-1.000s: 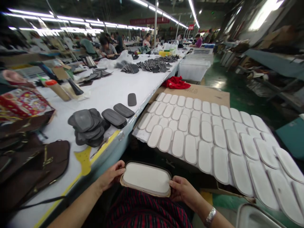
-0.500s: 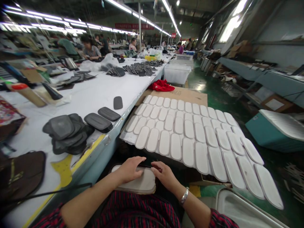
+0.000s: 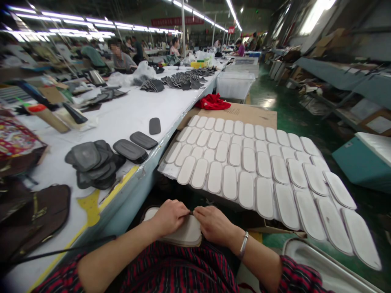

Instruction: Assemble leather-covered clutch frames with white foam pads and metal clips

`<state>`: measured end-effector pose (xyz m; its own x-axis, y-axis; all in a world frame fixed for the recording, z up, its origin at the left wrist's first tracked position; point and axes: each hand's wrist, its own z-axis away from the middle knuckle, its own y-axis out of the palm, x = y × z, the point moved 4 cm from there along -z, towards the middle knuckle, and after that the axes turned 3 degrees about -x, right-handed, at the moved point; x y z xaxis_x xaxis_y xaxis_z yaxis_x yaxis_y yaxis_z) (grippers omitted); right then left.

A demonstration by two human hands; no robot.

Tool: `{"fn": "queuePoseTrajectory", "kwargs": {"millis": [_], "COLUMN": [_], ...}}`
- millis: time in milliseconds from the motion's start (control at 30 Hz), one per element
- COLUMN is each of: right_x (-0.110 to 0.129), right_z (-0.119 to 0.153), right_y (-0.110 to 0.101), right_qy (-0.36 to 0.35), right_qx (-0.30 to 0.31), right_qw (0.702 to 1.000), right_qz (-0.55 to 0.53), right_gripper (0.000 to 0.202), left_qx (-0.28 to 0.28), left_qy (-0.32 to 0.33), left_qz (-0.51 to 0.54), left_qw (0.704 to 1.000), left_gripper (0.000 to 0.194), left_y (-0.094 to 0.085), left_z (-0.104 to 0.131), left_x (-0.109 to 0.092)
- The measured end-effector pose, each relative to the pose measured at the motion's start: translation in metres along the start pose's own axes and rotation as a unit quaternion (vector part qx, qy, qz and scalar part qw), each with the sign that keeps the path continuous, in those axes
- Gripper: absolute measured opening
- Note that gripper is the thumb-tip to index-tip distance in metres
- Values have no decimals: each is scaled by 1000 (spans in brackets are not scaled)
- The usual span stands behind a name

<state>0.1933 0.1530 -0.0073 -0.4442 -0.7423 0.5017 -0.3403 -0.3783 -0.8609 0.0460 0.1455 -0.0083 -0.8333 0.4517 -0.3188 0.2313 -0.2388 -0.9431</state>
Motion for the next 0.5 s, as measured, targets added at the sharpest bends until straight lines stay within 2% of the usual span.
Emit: {"fn": "queuePoseTrajectory", "kwargs": {"millis": [100, 200, 233, 300, 400, 433, 500], "right_x": [16, 17, 11, -11, -47, -56, -65], "right_z": [2, -4, -8, -18, -34, -40, -53], "right_y": [7, 8, 6, 1, 9, 15, 31], "right_qy": [-39, -22, 9, 106, 223, 240, 248], "right_qx": [46, 91, 93, 70, 49, 61, 95], "right_qw": [988, 983, 989, 990, 924, 905, 886], "right_qz": [142, 160, 117, -56, -305, -347, -380], "right_gripper": [37, 29, 26, 23, 32, 37, 46], "left_qx": [1, 15, 16, 10, 3, 6, 15], "left_qy": [38, 51, 44, 23, -17, -32, -63], "left_qz": [-53, -34, -12, 42, 107, 125, 175], "left_qw": [998, 998, 999, 999, 994, 992, 983], "left_gripper": [23, 26, 27, 36, 57, 60, 61], "left_y": [-1, -1, -2, -6, -14, -16, -21], "left_z": [5, 9, 10, 15, 27, 31, 41], "left_x": [-10, -8, -4, 11, 42, 54, 77]}}
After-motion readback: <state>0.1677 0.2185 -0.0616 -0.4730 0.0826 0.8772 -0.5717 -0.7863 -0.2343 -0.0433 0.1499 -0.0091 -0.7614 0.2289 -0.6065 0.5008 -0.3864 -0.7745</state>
